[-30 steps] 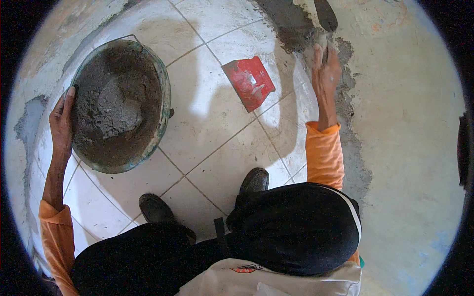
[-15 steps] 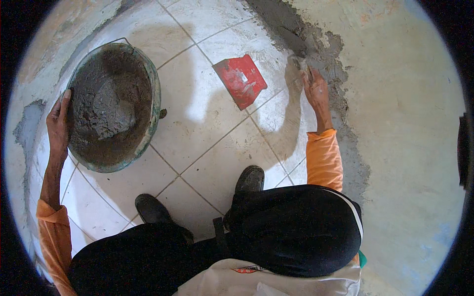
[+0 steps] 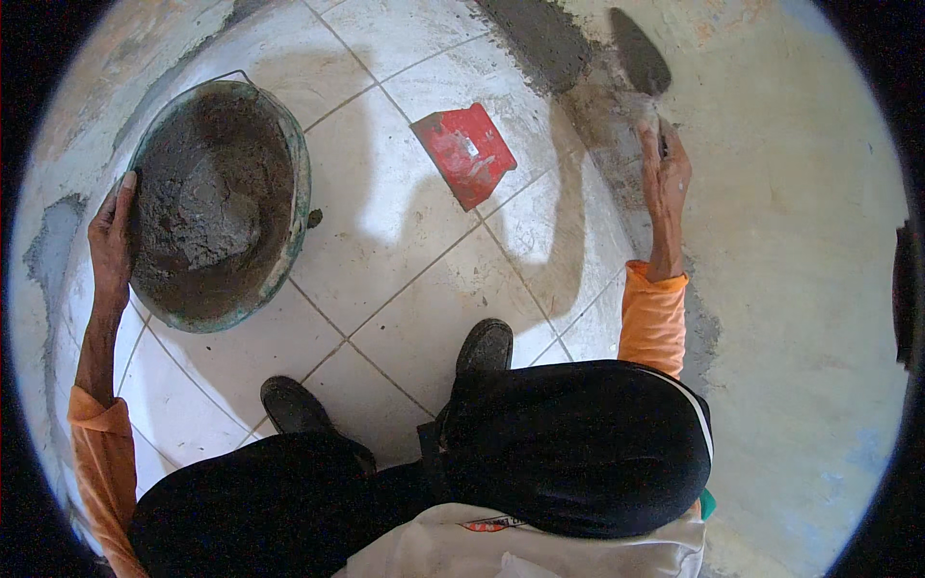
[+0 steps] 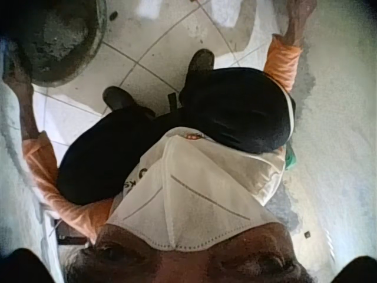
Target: The person scoops wet cement mix from a bucket using a trowel, applies it onto the lower section of a wall, and smooths the applied cement across the surface using the trowel and by hand.
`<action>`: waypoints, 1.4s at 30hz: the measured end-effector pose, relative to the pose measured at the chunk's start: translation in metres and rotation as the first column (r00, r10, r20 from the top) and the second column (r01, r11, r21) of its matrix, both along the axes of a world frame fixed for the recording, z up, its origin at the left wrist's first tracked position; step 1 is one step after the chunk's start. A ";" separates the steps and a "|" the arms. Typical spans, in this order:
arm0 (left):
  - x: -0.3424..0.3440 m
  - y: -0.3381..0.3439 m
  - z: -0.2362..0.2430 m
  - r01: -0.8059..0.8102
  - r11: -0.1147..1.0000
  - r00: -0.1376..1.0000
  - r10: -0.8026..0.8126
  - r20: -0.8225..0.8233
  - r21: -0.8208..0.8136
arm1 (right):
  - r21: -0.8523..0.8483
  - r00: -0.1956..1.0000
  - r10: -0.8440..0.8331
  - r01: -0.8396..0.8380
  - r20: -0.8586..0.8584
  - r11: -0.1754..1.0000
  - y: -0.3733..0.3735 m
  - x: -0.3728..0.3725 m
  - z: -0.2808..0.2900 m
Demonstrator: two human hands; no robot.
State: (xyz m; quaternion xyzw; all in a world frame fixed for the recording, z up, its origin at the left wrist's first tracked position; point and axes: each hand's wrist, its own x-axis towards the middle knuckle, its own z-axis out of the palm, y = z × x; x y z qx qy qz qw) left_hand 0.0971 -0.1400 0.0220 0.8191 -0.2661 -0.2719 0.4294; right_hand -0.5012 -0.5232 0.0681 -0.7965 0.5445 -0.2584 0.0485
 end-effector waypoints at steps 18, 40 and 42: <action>-0.007 -0.002 0.007 -0.037 0.999 0.999 0.037 -0.009 -0.009 | 0.138 0.953 0.065 -0.025 -0.296 0.990 -0.024 0.076 -0.121; -0.006 -0.005 0.001 0.008 1.000 1.000 -0.008 -0.010 -0.023 | -0.345 0.997 0.034 -0.056 -0.069 0.937 0.006 0.016 -0.040; -0.006 -0.004 0.005 0.001 1.000 1.000 -0.001 0.029 -0.016 | -0.104 0.980 0.055 -0.075 -0.189 0.992 0.015 -0.004 -0.076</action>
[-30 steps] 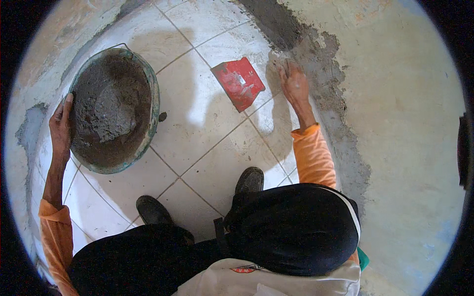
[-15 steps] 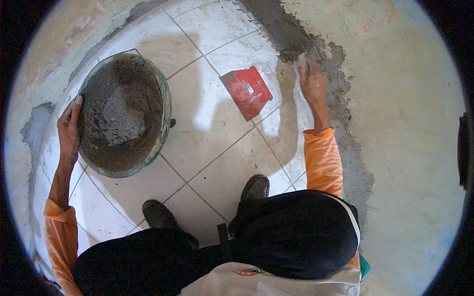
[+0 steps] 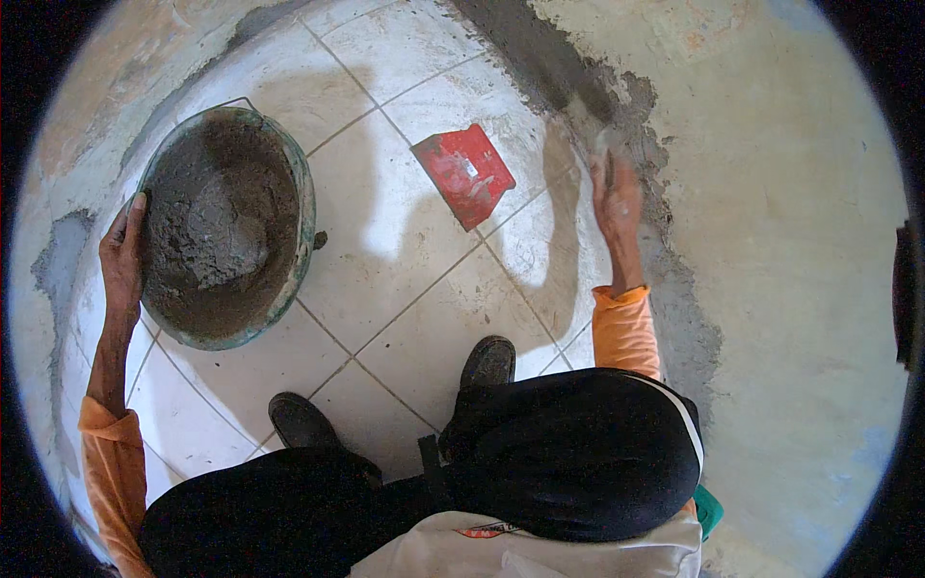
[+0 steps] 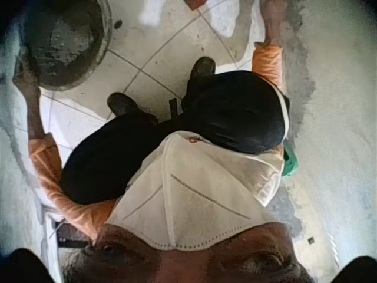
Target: The person scoops wet cement mix from a bucket using a trowel, applies it onto the lower section of a wall, and smooths the applied cement across the surface using the trowel and by hand.
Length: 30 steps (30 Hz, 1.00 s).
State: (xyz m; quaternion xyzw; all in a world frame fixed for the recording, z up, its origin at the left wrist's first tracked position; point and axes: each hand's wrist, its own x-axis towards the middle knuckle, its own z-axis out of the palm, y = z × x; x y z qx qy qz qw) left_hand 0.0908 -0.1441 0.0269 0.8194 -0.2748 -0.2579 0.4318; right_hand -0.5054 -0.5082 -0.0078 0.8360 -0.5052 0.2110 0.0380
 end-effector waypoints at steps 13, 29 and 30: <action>0.004 0.003 0.001 -0.050 0.998 0.999 0.050 -0.015 0.032 | 0.113 0.988 -0.048 0.065 -0.149 0.991 -0.021 0.001 -0.056; -0.006 -0.001 0.004 -0.015 1.000 1.000 0.015 -0.007 0.004 | 0.230 0.994 -0.099 0.088 0.038 0.969 -0.016 -0.003 0.060; -0.006 -0.001 0.004 -0.017 1.000 1.000 0.017 0.012 0.006 | 0.184 0.992 -0.101 0.085 0.080 0.979 -0.013 -0.005 0.061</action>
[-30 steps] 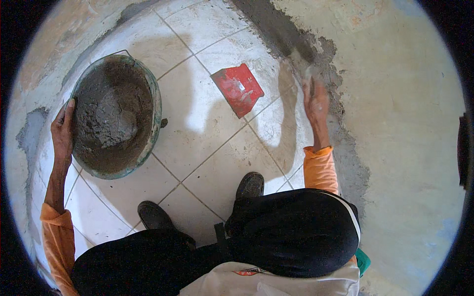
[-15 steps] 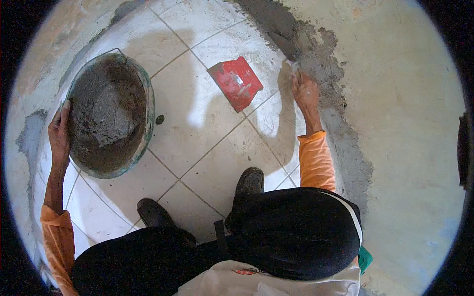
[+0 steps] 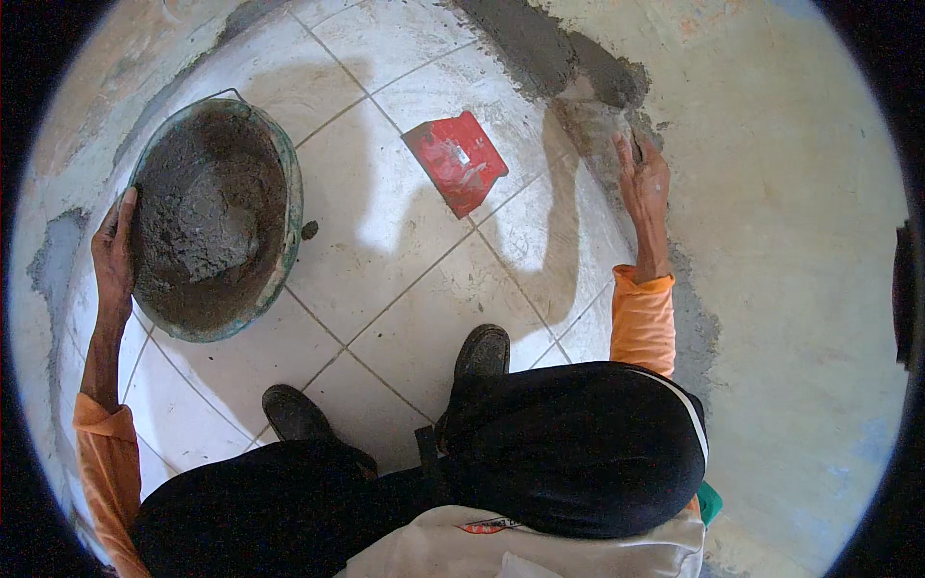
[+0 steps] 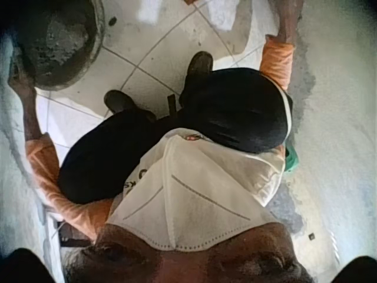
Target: The person scoops wet cement mix from a bucket using a trowel, applies it onto the lower section of a wall, and smooths the applied cement across the surface using the trowel and by hand.
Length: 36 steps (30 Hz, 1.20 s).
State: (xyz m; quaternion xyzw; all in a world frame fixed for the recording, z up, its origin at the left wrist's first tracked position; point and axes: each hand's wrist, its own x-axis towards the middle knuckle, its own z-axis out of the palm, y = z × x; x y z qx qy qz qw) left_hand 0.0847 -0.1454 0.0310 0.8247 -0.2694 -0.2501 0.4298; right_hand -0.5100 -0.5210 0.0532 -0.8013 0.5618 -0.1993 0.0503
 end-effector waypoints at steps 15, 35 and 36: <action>0.027 0.007 -0.002 0.049 0.993 0.998 -0.045 -0.037 0.111 | -0.037 0.998 0.000 0.002 0.061 0.999 0.031 -0.018 -0.062; -0.007 -0.003 0.022 0.128 0.992 0.992 -0.128 0.019 -0.011 | 0.137 0.986 -0.168 0.165 0.011 0.977 0.066 -0.001 -0.121; -0.010 -0.004 0.025 0.146 0.989 0.989 -0.145 0.028 -0.028 | 0.130 0.981 -0.189 0.181 0.048 0.975 0.085 -0.007 -0.128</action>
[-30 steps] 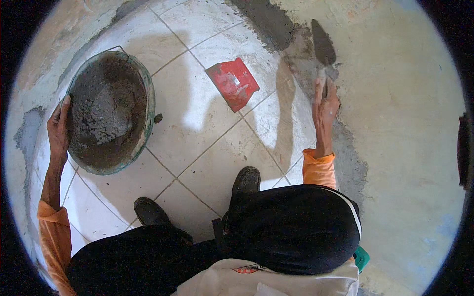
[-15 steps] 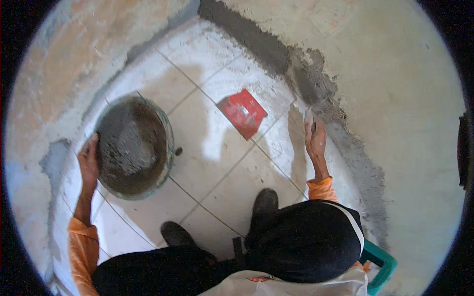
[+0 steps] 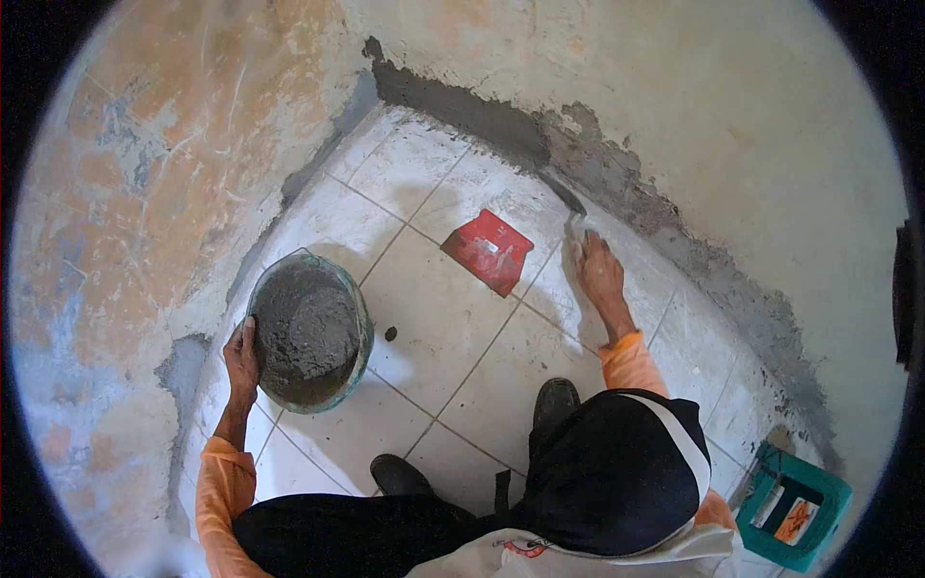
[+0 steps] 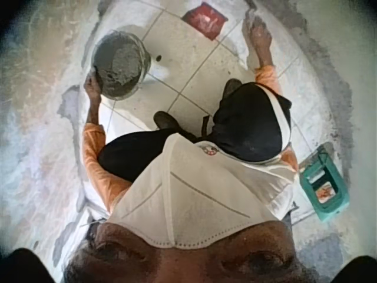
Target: The person scoops wet cement mix from a bucket using a trowel, applies it onto the lower section of a wall, and smooths the applied cement across the surface using the trowel and by hand.
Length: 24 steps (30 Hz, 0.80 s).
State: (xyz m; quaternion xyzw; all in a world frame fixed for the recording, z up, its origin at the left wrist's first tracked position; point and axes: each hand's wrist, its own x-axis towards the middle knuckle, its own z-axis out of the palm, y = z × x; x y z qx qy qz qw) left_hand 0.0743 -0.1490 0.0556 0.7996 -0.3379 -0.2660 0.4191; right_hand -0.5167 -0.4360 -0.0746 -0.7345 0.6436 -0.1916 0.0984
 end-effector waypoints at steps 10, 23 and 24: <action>0.103 0.040 -0.077 0.197 0.980 0.973 -0.196 0.124 0.001 | 0.463 0.898 -0.246 0.054 0.364 0.885 0.154 -0.022 0.022; 0.022 -0.055 0.002 0.086 0.990 0.989 -0.098 0.112 0.113 | 0.412 0.796 -0.147 -0.137 0.588 0.901 0.193 -0.001 0.046; 0.015 -0.058 0.008 0.092 0.988 0.985 -0.108 0.132 0.121 | 0.296 0.765 -0.063 -0.170 0.641 0.940 0.194 0.006 0.039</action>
